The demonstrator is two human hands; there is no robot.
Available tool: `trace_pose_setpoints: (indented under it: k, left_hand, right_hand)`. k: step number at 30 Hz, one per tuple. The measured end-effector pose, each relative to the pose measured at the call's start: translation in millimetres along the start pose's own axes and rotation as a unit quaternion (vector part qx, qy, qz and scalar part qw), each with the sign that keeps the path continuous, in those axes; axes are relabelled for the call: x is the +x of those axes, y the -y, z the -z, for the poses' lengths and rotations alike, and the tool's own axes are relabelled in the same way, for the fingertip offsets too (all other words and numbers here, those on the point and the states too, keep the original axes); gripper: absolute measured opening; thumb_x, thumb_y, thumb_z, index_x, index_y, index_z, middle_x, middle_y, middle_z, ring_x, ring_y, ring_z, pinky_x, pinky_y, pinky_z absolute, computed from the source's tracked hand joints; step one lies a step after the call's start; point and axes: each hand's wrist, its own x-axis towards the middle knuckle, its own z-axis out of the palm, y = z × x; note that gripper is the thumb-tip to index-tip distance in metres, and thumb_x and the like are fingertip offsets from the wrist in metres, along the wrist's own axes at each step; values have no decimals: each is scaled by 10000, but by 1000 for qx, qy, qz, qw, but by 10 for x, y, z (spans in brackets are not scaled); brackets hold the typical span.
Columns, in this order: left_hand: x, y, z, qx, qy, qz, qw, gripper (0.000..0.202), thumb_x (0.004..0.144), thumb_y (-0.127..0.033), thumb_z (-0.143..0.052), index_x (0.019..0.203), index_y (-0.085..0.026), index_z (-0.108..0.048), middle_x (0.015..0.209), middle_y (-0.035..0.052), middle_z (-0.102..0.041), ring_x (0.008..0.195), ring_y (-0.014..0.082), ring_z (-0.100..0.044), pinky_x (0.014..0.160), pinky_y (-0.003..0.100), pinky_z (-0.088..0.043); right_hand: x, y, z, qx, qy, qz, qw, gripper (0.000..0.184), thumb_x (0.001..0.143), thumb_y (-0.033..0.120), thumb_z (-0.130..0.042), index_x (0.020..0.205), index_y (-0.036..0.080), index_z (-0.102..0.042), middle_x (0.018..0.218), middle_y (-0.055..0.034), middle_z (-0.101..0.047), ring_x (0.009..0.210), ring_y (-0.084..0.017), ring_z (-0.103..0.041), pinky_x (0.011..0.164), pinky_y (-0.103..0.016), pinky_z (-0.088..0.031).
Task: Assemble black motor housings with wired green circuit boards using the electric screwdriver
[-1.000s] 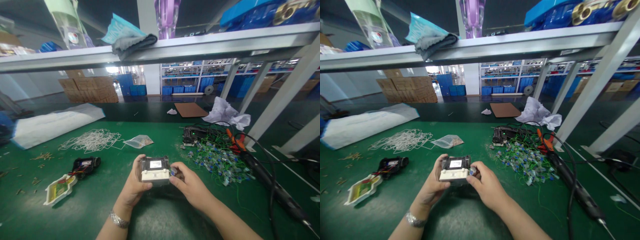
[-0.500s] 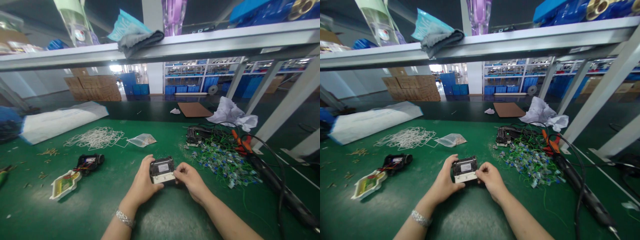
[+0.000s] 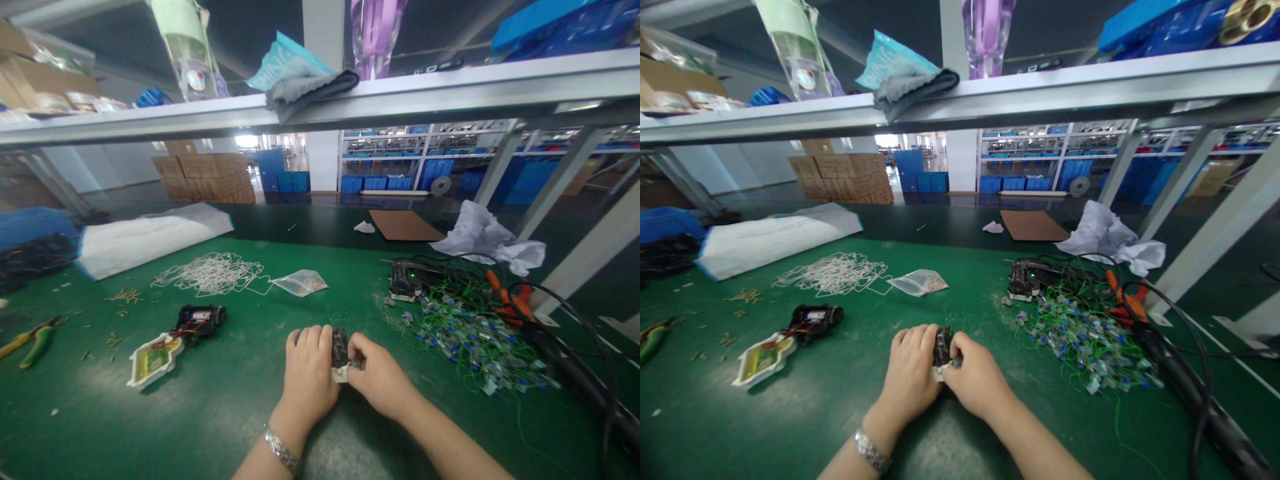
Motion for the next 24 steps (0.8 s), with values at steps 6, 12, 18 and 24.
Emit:
trace_pose_setpoints:
  k: [6,12,18,24]
  left_hand:
    - [5,-37,-17,-31,-26,4,999,369,705,-189,-463,1074,-171,-465,982,70,-528,946,236,-454,910,422,-270]
    - [10,-31,-41,-41,-29,4,999,366,686,-186,-485,1052,-180,-474,983,61,-528,948,233,-453,933,427,-252]
    - [41,75,-67,-45,-51,65,996,471,684,-251,-523,1123,-121,-414,1013,97,-524,955,230,-469,900,398,-311]
    - [50,46,-43,-35,-52,58,996,430,697,-237,-520,1106,-143,-428,988,88,-535,951,229,-481,898,400,-309]
  right_hand:
    - [51,-68,48,38,17,-23,999,189,537,49,-488,599,173,-358,529,67,-392,505,-87,-363,469,-196,-225]
    - [82,-104,42,155,65,-83,982,155,471,182,-411,609,200,-342,406,73,-376,348,-116,-398,339,-187,-245]
    - [-86,-94,193,260,130,-75,954,188,460,252,-415,630,193,-362,453,71,-398,356,-97,-387,353,-184,-274]
    - [-382,-243,378,226,102,-98,964,166,464,231,-422,617,191,-372,488,71,-364,395,-87,-346,371,-186,-263]
